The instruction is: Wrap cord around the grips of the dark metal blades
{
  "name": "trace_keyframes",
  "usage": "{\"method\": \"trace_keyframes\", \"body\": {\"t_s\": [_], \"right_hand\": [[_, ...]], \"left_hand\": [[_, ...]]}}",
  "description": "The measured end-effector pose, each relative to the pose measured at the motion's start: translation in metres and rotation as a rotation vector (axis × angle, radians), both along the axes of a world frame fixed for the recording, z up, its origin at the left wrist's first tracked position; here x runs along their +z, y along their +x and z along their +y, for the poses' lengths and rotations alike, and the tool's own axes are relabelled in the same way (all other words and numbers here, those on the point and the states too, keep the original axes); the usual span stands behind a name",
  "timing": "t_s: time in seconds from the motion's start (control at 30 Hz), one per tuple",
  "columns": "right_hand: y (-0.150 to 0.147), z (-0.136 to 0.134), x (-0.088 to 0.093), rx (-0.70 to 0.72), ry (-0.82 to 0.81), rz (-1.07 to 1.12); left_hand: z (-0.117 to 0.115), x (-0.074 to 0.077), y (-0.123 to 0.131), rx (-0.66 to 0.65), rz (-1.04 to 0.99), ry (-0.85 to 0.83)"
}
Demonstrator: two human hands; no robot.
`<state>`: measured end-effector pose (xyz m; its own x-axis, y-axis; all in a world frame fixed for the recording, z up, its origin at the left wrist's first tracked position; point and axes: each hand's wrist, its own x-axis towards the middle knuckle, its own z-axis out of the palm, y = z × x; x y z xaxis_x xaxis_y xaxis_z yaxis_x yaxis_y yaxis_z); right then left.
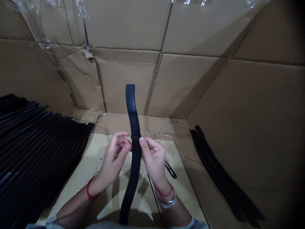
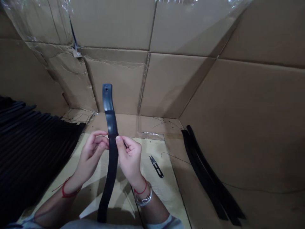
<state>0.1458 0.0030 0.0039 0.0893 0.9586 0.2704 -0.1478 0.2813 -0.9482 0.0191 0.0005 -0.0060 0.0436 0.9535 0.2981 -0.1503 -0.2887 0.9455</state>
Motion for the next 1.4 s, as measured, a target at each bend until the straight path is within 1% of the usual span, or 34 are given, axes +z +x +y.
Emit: {"method": "trace_keyframes", "body": {"t_s": [0.07, 0.17, 0.37, 0.43, 0.53, 0.63, 0.77, 0.83, 0.87, 0.93, 1.0, 1.03, 1.1, 1.13, 1.23, 1.3, 1.4], "right_hand": [[0.0, 0.0, -0.002, -0.011, -0.009, 0.013], [-0.001, 0.001, -0.003, 0.028, -0.029, 0.049], [0.004, 0.009, -0.004, 0.183, -0.045, 0.141], [0.005, 0.011, -0.005, 0.209, -0.045, 0.167], [0.002, 0.01, -0.004, 0.19, -0.088, 0.219], [-0.002, 0.007, -0.002, 0.168, -0.147, 0.267], [-0.003, 0.005, 0.0, 0.272, -0.181, 0.256], [-0.001, 0.006, -0.001, 0.271, -0.15, 0.236], [-0.001, 0.006, -0.001, 0.244, -0.129, 0.235], [-0.001, 0.008, -0.002, 0.165, -0.099, 0.244], [-0.003, 0.009, -0.002, 0.108, -0.094, 0.246], [-0.005, 0.009, -0.002, 0.102, -0.097, 0.241], [-0.006, 0.008, -0.002, 0.124, -0.106, 0.223], [-0.006, 0.008, -0.002, 0.131, -0.105, 0.215], [-0.005, 0.006, -0.002, 0.102, -0.086, 0.195], [-0.004, 0.005, -0.003, 0.086, -0.07, 0.187], [-0.006, 0.007, -0.006, 0.097, -0.052, 0.174]], "left_hand": [[-0.001, 0.002, 0.004, -0.072, 0.001, -0.06], [0.0, 0.001, 0.008, -0.157, -0.041, -0.146], [0.001, -0.002, 0.005, -0.314, -0.222, -0.223], [0.0, -0.002, 0.005, -0.364, -0.308, -0.238], [-0.002, -0.002, 0.008, -0.411, -0.416, -0.245], [-0.002, -0.003, 0.009, -0.491, -0.481, -0.256], [0.003, -0.004, 0.003, -0.603, -0.483, -0.277], [0.007, -0.005, -0.001, -0.646, -0.435, -0.332], [0.009, -0.005, -0.002, -0.648, -0.403, -0.365], [0.011, -0.006, -0.001, -0.581, -0.334, -0.396], [0.01, -0.006, 0.002, -0.454, -0.253, -0.344], [0.009, -0.006, 0.004, -0.383, -0.206, -0.297], [0.005, -0.004, 0.006, -0.263, -0.115, -0.208], [0.002, -0.003, 0.007, -0.229, -0.079, -0.183], [-0.002, 0.0, 0.005, -0.207, -0.072, -0.167], [-0.003, 0.001, 0.003, -0.214, -0.117, -0.17], [-0.003, 0.002, 0.002, -0.222, -0.216, -0.187]]}}
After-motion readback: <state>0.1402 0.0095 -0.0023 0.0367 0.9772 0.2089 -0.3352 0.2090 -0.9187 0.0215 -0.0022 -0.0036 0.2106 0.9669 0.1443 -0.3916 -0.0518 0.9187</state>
